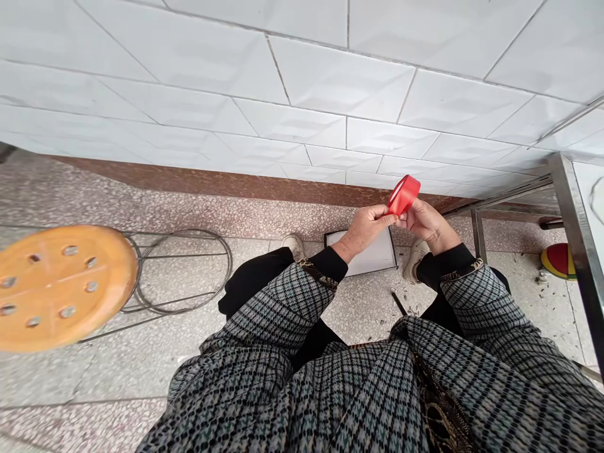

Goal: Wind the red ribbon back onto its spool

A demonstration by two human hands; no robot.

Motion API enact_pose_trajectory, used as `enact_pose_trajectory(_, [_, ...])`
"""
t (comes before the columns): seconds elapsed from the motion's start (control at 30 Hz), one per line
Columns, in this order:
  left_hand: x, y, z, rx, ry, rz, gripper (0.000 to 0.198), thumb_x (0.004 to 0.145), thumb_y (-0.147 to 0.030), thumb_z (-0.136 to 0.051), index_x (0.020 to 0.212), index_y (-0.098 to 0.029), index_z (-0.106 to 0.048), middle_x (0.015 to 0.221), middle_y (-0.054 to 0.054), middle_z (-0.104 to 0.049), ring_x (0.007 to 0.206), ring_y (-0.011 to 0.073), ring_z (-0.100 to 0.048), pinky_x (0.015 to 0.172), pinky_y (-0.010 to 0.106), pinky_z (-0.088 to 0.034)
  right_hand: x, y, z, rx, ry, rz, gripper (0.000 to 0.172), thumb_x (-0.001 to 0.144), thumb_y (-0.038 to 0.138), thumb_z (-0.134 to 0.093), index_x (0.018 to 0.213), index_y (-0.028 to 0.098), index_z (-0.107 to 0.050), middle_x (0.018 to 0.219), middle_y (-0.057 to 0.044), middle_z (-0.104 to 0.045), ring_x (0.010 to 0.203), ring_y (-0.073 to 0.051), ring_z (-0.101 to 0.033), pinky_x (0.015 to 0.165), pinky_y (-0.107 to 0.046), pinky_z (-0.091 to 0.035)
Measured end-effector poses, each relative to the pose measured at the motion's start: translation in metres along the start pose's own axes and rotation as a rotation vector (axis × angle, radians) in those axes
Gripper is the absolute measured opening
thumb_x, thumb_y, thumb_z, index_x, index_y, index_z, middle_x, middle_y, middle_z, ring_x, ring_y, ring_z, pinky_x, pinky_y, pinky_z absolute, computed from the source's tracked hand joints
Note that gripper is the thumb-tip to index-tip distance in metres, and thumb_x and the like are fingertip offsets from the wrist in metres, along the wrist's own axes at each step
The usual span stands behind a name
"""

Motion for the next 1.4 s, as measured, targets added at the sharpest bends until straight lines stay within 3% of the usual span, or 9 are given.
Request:
enact_pose_trajectory(0.13, [-0.005,-0.005,-0.003,0.073,0.022,-0.060,0.029,0.086,-0.040,-0.071,0.069,-0.018,-0.066,0.068,-0.002,-0.057,0.068,0.0123,-0.048,0.070,0.029,-0.039,0.002,0.007,0.008,-0.096,-0.090,0.137,0.023,0.077,0.039,-0.080,0.075,0.021,-0.067,0.067,0.001,-0.069,0.057,-0.013,-0.061,0.062,-0.024,-0.058])
enact_pose_trajectory(0.3, [-0.006,-0.001,-0.003,0.022,0.034,0.008,0.030,0.083,-0.045,-0.072,0.073,-0.017,-0.069,0.070,-0.002,-0.058,0.068,0.0127,-0.048,0.070,0.029,-0.040,0.002,0.009,0.011,-0.073,-0.094,0.170,0.022,0.074,0.037,-0.083,0.073,0.021,-0.068,0.067,0.002,-0.069,0.058,-0.012,-0.061,0.064,-0.024,-0.059])
enact_pose_trajectory(0.73, [-0.001,0.011,-0.003,-0.026,-0.093,0.169,0.020,0.085,-0.032,-0.076,0.076,-0.018,-0.065,0.068,0.000,-0.065,0.064,0.0126,-0.057,0.064,0.028,-0.047,0.000,-0.012,-0.004,0.190,0.135,-0.111,0.024,0.081,0.030,-0.091,0.081,0.019,-0.069,0.063,0.001,-0.070,0.053,-0.010,-0.060,0.056,-0.022,-0.058])
enact_pose_trajectory(0.8, [-0.001,0.013,-0.001,0.014,-0.163,0.153,0.018,0.082,-0.026,-0.080,0.086,-0.019,-0.065,0.073,-0.001,-0.067,0.067,0.0130,-0.062,0.067,0.027,-0.050,0.000,-0.013,-0.004,0.198,0.148,-0.131,0.023,0.083,0.030,-0.088,0.080,0.019,-0.068,0.061,0.002,-0.069,0.052,-0.011,-0.059,0.055,-0.022,-0.058])
enact_pose_trajectory(0.87, [-0.001,0.014,0.000,0.061,-0.178,0.111,0.030,0.080,-0.020,-0.081,0.106,-0.020,-0.066,0.080,-0.002,-0.071,0.070,0.0134,-0.066,0.071,0.027,-0.052,-0.001,-0.012,-0.005,0.195,0.165,-0.145,0.021,0.087,0.030,-0.085,0.082,0.020,-0.068,0.062,0.001,-0.070,0.052,-0.011,-0.060,0.055,-0.023,-0.057])
enact_pose_trajectory(0.97, [0.000,0.013,0.001,0.122,-0.120,0.022,0.048,0.083,-0.016,-0.078,0.129,-0.022,-0.065,0.097,0.000,-0.078,0.077,0.0143,-0.071,0.081,0.030,-0.055,-0.003,-0.009,-0.006,0.174,0.178,-0.159,0.018,0.090,0.031,-0.082,0.085,0.021,-0.068,0.066,0.001,-0.072,0.054,-0.012,-0.061,0.055,-0.023,-0.057])
enact_pose_trajectory(1.07, [0.003,0.013,0.003,0.117,-0.072,-0.031,0.050,0.084,-0.013,-0.075,0.133,-0.021,-0.065,0.112,0.004,-0.079,0.089,0.0159,-0.074,0.090,0.031,-0.055,-0.003,-0.009,-0.007,0.148,0.165,-0.171,0.019,0.091,0.032,-0.082,0.086,0.021,-0.067,0.067,0.001,-0.072,0.053,-0.010,-0.059,0.055,-0.023,-0.056])
enact_pose_trajectory(1.27, [0.008,0.016,0.003,-0.070,0.080,0.066,0.050,0.082,-0.019,-0.079,0.129,-0.016,-0.063,0.095,0.003,-0.077,0.085,0.0174,-0.074,0.084,0.032,-0.056,-0.004,-0.012,-0.004,0.043,0.196,-0.130,0.031,0.079,0.043,-0.090,0.084,0.021,-0.069,0.064,0.002,-0.068,0.052,-0.010,-0.056,0.054,-0.023,-0.056])
enact_pose_trajectory(1.4, [0.007,0.014,0.005,-0.184,0.076,0.142,0.048,0.078,-0.017,-0.080,0.122,-0.018,-0.063,0.091,0.002,-0.077,0.085,0.0170,-0.073,0.084,0.033,-0.056,-0.002,0.002,0.004,-0.229,0.162,0.113,0.045,0.071,0.050,-0.094,0.098,0.021,-0.073,0.085,-0.003,-0.077,0.074,-0.018,-0.070,0.070,-0.031,-0.061])
Point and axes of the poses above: each hand's wrist, its own x-axis towards the middle knuckle, its own z-axis out of the back of the hand, y = z × x, the point moved 4 cm from there along x, towards the middle knuckle
